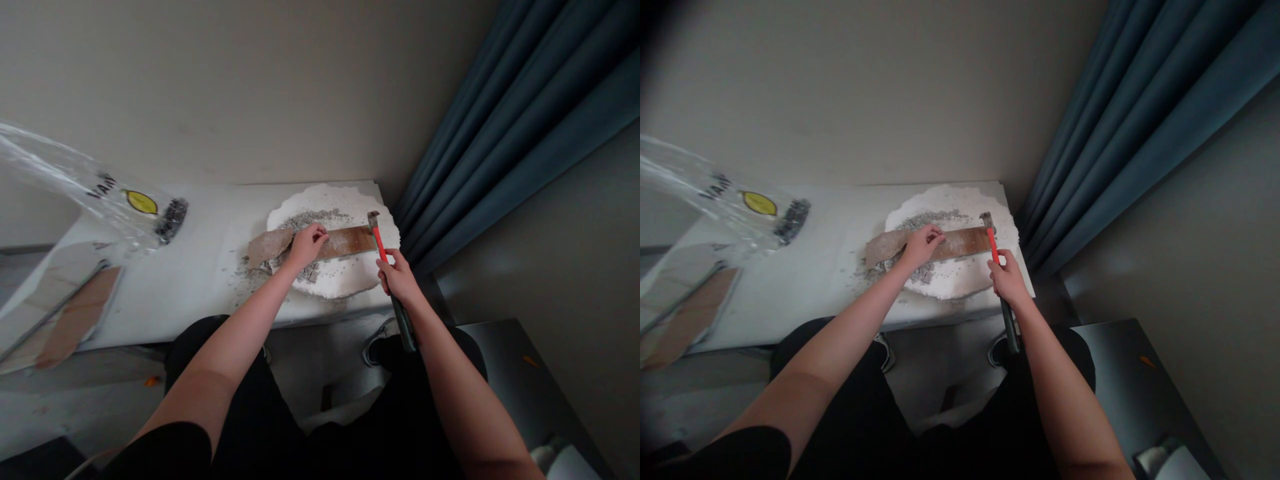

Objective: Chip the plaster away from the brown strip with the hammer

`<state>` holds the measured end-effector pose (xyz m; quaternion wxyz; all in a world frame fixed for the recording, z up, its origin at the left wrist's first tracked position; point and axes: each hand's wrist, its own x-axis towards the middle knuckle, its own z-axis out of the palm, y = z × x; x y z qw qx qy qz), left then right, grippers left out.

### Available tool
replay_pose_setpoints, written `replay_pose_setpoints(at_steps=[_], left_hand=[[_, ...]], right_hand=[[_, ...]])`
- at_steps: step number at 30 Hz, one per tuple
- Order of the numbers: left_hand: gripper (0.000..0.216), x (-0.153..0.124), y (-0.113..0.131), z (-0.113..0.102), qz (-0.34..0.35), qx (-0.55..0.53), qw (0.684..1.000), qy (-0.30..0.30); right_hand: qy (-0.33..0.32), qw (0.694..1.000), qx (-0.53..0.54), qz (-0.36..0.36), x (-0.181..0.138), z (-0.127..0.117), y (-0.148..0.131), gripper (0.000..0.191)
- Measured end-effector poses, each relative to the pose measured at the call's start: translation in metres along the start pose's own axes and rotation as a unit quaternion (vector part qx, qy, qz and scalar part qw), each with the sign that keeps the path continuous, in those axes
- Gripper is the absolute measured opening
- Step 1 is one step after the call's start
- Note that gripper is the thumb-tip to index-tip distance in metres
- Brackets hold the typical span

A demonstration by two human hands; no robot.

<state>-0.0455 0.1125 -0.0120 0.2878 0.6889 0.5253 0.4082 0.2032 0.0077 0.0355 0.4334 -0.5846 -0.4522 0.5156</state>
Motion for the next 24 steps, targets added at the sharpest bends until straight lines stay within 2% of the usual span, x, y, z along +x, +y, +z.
replay_pose_setpoints(at_steps=[8, 13, 17, 20, 24], left_hand=[[0.009, -0.002, 0.002, -0.001, 0.013, 0.038, 0.999, 0.000], [0.012, -0.004, 0.000, 0.002, 0.031, 0.073, 0.997, -0.001], [0.026, -0.006, 0.003, 0.004, 0.036, 0.091, 0.995, 0.013], [0.035, -0.006, 0.003, 0.004, 0.026, 0.093, 0.995, 0.015], [0.042, -0.006, 0.002, 0.006, 0.016, 0.089, 0.996, 0.025]], right_hand=[[-0.001, 1.000, -0.002, 0.002, 0.001, 0.000, 0.000, 0.041], [-0.008, 1.000, 0.006, -0.023, -0.008, 0.001, -0.015, 0.038], [-0.067, 0.996, 0.036, -0.053, -0.018, 0.005, -0.035, 0.043], [-0.125, 0.991, 0.037, -0.034, -0.020, 0.015, -0.045, 0.043], [-0.144, 0.988, 0.041, -0.022, -0.019, 0.031, -0.050, 0.041]])
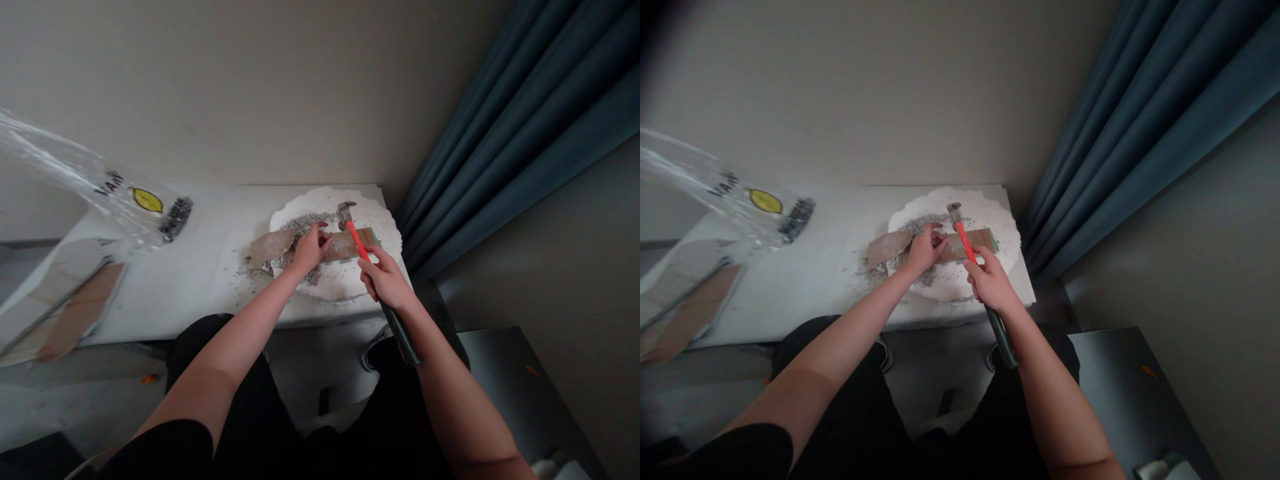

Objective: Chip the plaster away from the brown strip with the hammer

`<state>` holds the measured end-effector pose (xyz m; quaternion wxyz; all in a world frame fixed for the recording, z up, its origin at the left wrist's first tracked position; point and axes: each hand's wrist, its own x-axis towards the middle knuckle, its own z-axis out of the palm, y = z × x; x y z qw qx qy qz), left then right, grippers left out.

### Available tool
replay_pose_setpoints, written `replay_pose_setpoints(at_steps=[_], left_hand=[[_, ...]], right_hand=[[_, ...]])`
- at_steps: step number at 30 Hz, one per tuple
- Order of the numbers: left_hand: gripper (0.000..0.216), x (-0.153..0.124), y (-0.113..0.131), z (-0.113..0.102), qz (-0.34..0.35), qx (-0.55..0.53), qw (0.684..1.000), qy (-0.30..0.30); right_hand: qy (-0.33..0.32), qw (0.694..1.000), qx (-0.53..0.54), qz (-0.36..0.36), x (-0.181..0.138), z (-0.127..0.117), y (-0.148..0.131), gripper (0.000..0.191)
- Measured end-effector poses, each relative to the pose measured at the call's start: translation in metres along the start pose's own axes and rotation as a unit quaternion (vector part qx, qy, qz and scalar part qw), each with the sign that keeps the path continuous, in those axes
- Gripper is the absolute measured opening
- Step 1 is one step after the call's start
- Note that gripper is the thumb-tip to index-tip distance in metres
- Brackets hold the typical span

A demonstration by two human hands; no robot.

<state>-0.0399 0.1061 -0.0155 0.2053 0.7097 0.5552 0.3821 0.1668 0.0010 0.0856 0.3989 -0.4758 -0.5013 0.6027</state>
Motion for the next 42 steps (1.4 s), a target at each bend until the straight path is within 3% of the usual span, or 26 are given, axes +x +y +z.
replay_pose_setpoints(at_steps=[5, 12, 32, 37, 42], left_hand=[[0.045, -0.001, 0.000, 0.002, 0.007, -0.003, 1.000, -0.003], [0.044, 0.000, -0.001, 0.004, 0.014, -0.004, 1.000, 0.001], [0.050, -0.001, -0.003, 0.005, 0.017, 0.003, 1.000, -0.003], [0.047, -0.001, -0.001, 0.005, 0.024, 0.017, 1.000, -0.011], [0.053, 0.000, -0.001, 0.006, 0.014, -0.002, 1.000, 0.002]], right_hand=[[-0.029, 0.999, 0.014, -0.004, 0.009, 0.011, 0.001, 0.040], [-0.022, 0.999, 0.024, 0.001, 0.012, 0.018, 0.005, 0.040], [-0.025, 0.999, 0.015, 0.023, 0.007, 0.020, 0.006, 0.039], [-0.019, 0.999, 0.029, -0.005, 0.005, 0.019, 0.007, 0.039], [-0.018, 0.999, 0.017, 0.022, 0.004, 0.018, 0.009, 0.036]])
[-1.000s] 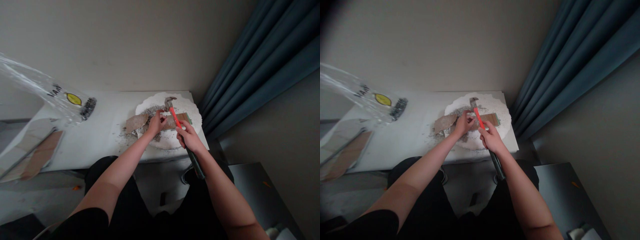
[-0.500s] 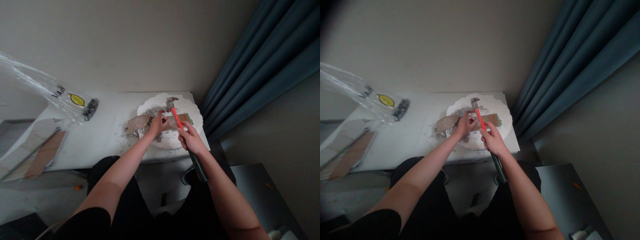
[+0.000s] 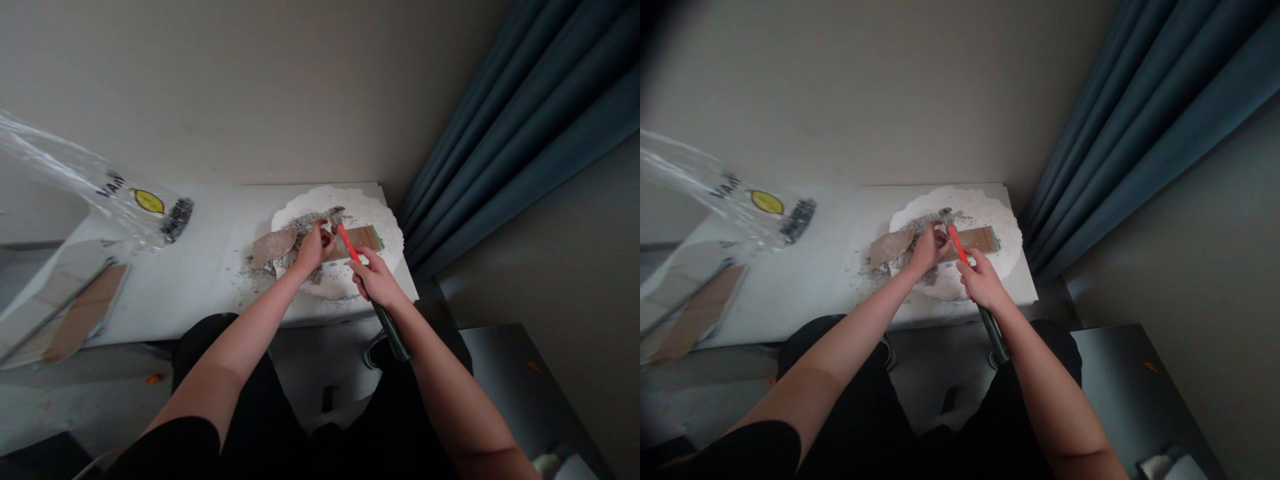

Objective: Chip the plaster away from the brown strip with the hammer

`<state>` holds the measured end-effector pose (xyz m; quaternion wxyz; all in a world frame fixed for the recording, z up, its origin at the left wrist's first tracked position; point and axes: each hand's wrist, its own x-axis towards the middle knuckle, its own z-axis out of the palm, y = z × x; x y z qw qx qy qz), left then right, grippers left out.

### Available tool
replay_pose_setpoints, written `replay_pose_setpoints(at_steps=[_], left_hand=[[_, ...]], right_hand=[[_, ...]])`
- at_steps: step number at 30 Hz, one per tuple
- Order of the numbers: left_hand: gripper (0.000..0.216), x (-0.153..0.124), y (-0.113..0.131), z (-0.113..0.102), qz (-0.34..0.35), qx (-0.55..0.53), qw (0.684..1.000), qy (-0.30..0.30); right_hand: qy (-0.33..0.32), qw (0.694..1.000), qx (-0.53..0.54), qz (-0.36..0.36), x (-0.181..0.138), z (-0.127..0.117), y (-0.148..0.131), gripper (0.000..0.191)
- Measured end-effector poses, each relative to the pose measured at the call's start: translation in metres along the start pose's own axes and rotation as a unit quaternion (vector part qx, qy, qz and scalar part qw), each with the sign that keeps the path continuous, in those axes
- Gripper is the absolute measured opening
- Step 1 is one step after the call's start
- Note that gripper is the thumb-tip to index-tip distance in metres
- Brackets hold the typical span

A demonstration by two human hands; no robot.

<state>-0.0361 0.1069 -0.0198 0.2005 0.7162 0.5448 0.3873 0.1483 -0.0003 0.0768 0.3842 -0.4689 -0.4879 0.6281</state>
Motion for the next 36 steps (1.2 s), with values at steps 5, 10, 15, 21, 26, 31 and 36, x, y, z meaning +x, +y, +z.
replay_pose_setpoints(at_steps=[5, 10, 15, 21, 26, 31, 36], left_hand=[[0.049, 0.002, -0.001, 0.002, 0.013, -0.028, 1.000, 0.003], [0.050, 0.002, -0.003, 0.002, 0.004, -0.017, 1.000, 0.003], [0.052, 0.002, -0.005, 0.005, 0.017, -0.035, 0.999, -0.002], [0.056, 0.008, -0.006, -0.002, -0.005, -0.072, 0.997, 0.027], [0.060, 0.015, -0.002, -0.021, -0.009, -0.099, 0.991, 0.086], [0.049, 0.014, -0.002, -0.030, -0.016, -0.076, 0.992, 0.103], [0.059, 0.008, -0.001, -0.035, -0.020, -0.055, 0.996, 0.073]], right_hand=[[0.003, 1.000, 0.012, -0.027, -0.001, -0.001, 0.000, 0.040], [0.004, 1.000, -0.006, 0.007, 0.001, 0.000, 0.004, 0.034], [0.001, 1.000, 0.006, -0.019, 0.000, -0.002, 0.005, 0.033], [0.012, 1.000, -0.001, 0.016, 0.003, -0.002, 0.013, 0.033], [0.016, 1.000, -0.002, 0.021, 0.006, -0.002, 0.018, 0.034], [0.019, 1.000, -0.007, 0.016, 0.005, 0.000, 0.021, 0.037], [0.025, 0.998, -0.038, 0.034, 0.006, 0.002, 0.025, 0.040]])
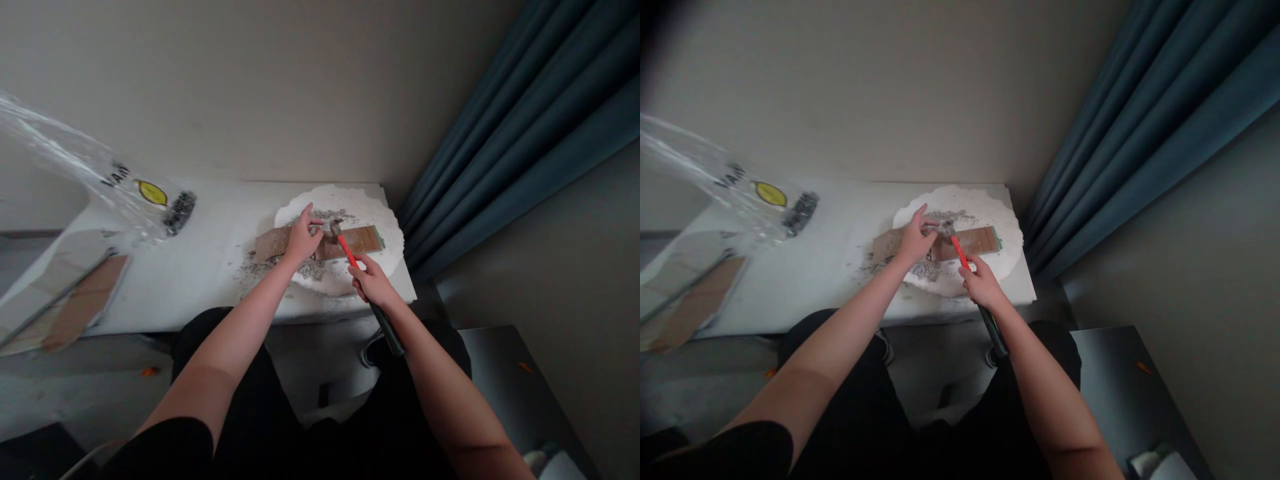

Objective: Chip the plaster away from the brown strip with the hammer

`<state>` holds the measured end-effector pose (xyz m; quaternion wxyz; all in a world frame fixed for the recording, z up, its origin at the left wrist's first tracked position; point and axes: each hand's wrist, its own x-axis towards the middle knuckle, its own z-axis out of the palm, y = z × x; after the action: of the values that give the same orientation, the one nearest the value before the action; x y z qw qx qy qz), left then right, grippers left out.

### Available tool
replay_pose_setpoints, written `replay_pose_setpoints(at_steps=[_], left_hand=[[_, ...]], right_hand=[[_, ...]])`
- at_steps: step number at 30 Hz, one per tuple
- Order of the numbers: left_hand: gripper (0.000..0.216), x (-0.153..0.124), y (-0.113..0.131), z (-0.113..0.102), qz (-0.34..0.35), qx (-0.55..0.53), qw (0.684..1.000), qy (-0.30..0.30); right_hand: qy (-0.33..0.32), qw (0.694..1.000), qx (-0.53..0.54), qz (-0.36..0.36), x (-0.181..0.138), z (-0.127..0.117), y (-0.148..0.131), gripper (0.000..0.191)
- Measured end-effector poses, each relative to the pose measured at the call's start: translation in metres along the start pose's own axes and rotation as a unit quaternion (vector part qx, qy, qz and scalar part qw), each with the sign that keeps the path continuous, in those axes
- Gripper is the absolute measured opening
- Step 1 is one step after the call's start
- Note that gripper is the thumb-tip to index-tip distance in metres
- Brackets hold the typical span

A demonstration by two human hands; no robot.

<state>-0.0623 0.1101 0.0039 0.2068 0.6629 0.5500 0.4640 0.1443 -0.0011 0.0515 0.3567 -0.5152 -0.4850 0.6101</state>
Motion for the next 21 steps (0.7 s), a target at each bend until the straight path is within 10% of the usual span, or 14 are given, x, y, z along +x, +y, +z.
replay_pose_setpoints(at_steps=[14, 21], left_hand=[[0.050, -0.046, 0.015, -0.007, 0.103, 0.298, 0.923, -0.219], [0.065, -0.057, 0.025, -0.005, 0.138, 0.320, 0.911, -0.219]], right_hand=[[0.189, 0.978, -0.027, -0.079, 0.023, -0.045, 0.010, 0.044], [0.265, 0.912, -0.294, -0.104, 0.042, -0.058, 0.016, 0.040]])
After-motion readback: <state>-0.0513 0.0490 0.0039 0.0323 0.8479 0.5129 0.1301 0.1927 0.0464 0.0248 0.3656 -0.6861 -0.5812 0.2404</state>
